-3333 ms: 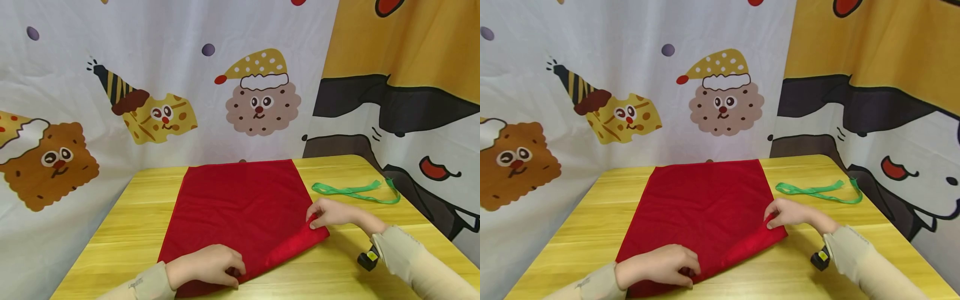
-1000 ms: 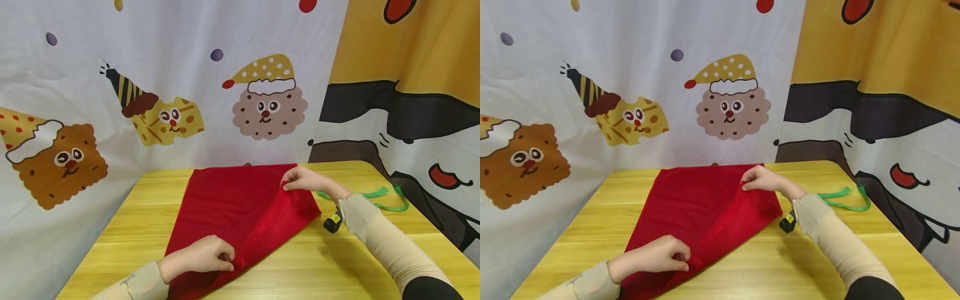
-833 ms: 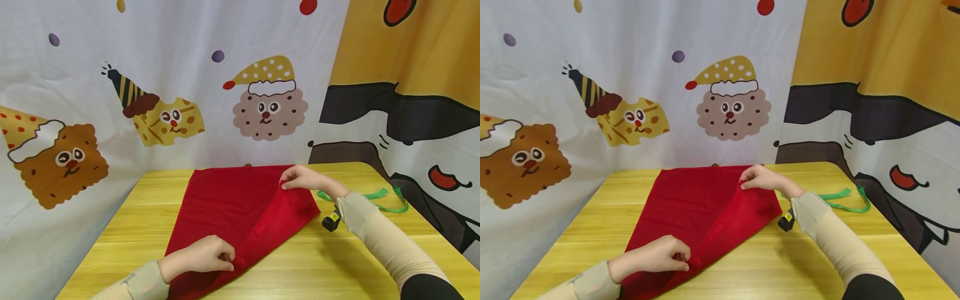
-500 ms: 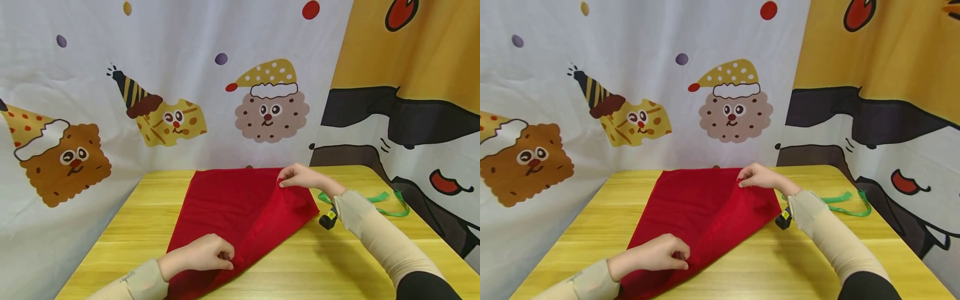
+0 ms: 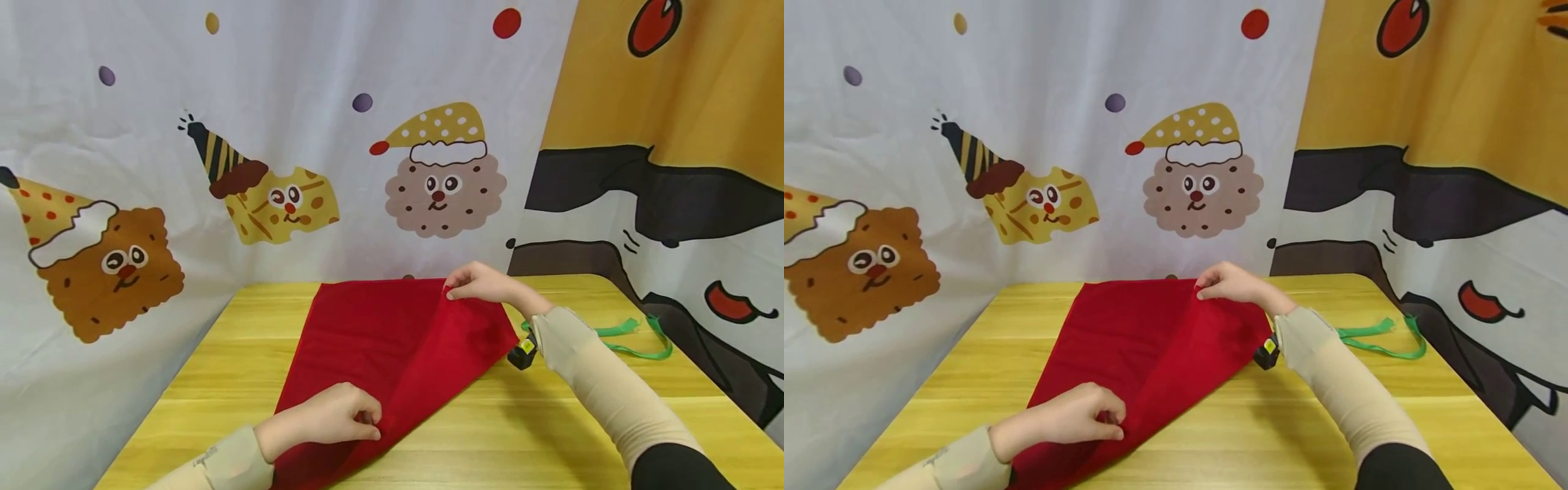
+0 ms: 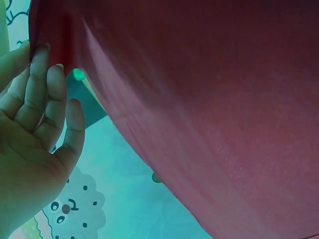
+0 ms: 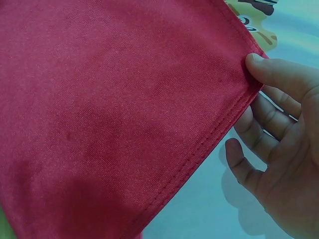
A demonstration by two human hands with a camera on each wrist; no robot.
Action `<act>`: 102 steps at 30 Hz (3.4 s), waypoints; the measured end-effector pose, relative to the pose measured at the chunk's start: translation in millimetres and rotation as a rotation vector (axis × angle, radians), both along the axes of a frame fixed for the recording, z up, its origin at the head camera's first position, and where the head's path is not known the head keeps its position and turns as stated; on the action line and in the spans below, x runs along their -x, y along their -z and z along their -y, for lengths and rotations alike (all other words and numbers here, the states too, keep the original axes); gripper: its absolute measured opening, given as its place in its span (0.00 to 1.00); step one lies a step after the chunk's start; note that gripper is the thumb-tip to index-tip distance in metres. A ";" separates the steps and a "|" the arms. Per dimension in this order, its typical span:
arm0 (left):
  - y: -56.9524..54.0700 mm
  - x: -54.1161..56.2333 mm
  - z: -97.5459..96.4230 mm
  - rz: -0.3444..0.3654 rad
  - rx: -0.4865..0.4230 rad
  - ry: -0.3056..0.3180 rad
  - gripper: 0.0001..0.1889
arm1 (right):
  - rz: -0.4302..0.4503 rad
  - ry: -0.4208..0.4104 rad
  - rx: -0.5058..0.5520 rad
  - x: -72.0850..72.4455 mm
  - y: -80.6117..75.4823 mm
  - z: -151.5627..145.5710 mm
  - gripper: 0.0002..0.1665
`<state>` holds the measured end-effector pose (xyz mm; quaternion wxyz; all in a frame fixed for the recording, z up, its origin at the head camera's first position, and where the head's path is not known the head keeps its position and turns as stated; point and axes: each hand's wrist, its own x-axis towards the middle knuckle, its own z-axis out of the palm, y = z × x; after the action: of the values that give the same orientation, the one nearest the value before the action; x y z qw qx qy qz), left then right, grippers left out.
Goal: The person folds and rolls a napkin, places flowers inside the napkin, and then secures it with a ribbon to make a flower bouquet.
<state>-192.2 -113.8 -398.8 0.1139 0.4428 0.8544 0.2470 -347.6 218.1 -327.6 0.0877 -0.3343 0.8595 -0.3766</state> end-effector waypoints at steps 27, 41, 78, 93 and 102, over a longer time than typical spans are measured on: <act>4.1 2.7 13.4 0.004 -0.076 -0.038 0.11 | -0.012 0.089 0.051 15.2 4.0 30.2 0.10; 0.6 8.1 23.8 0.033 -0.095 -0.103 0.12 | -0.071 0.113 0.063 27.7 -2.5 40.7 0.09; 2.6 29.6 53.7 0.033 -0.158 -0.265 0.09 | -0.101 0.236 0.202 48.5 -2.1 84.2 0.09; 7.8 36.7 59.8 0.011 -0.136 -0.316 0.12 | -0.075 0.293 0.244 62.0 10.8 105.8 0.13; 10.0 41.0 64.4 -0.009 -0.113 -0.329 0.12 | 0.014 0.281 0.298 66.7 13.9 123.2 0.14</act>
<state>-233.1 -178.3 -408.9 0.0431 0.3036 0.9006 0.3081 -414.2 95.0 -341.5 -0.0103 -0.2177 0.8318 -0.5104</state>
